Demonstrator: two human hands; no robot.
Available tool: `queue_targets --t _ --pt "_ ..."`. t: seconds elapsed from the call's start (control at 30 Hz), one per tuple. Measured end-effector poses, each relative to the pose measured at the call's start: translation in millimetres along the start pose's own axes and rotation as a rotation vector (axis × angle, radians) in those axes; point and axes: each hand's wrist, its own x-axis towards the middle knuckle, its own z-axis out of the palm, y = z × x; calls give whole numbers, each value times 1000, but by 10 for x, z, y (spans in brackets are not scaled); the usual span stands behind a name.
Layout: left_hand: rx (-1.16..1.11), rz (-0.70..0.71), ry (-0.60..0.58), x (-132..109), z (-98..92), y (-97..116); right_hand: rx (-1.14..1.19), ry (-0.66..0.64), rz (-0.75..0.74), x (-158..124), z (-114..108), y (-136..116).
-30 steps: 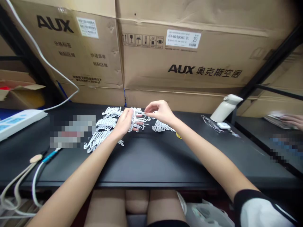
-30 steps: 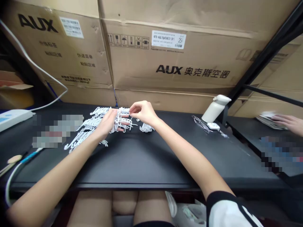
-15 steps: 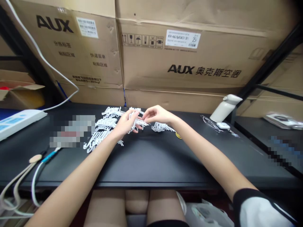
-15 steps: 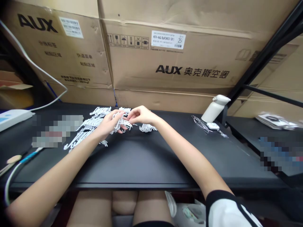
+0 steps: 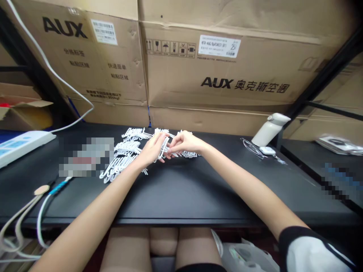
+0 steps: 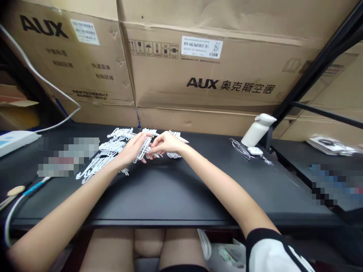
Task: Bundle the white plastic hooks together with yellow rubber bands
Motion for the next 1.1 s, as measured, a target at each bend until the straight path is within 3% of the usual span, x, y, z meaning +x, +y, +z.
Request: queue_targets --t 0.23,0.47,0.77,1.1 --pt "-6 -77 17 -7 10 43 -6 -93 42 26 -15 41" --pt "-96 -126 52 -19 -7 80 -3 -31 -7 36 12 56" --pt "-75 -125 -42 -37 6 70 -89 -186 -10 -23 35 -54" --pt "-66 -114 -8 -21 13 59 -22 -99 -26 -7 103 0"
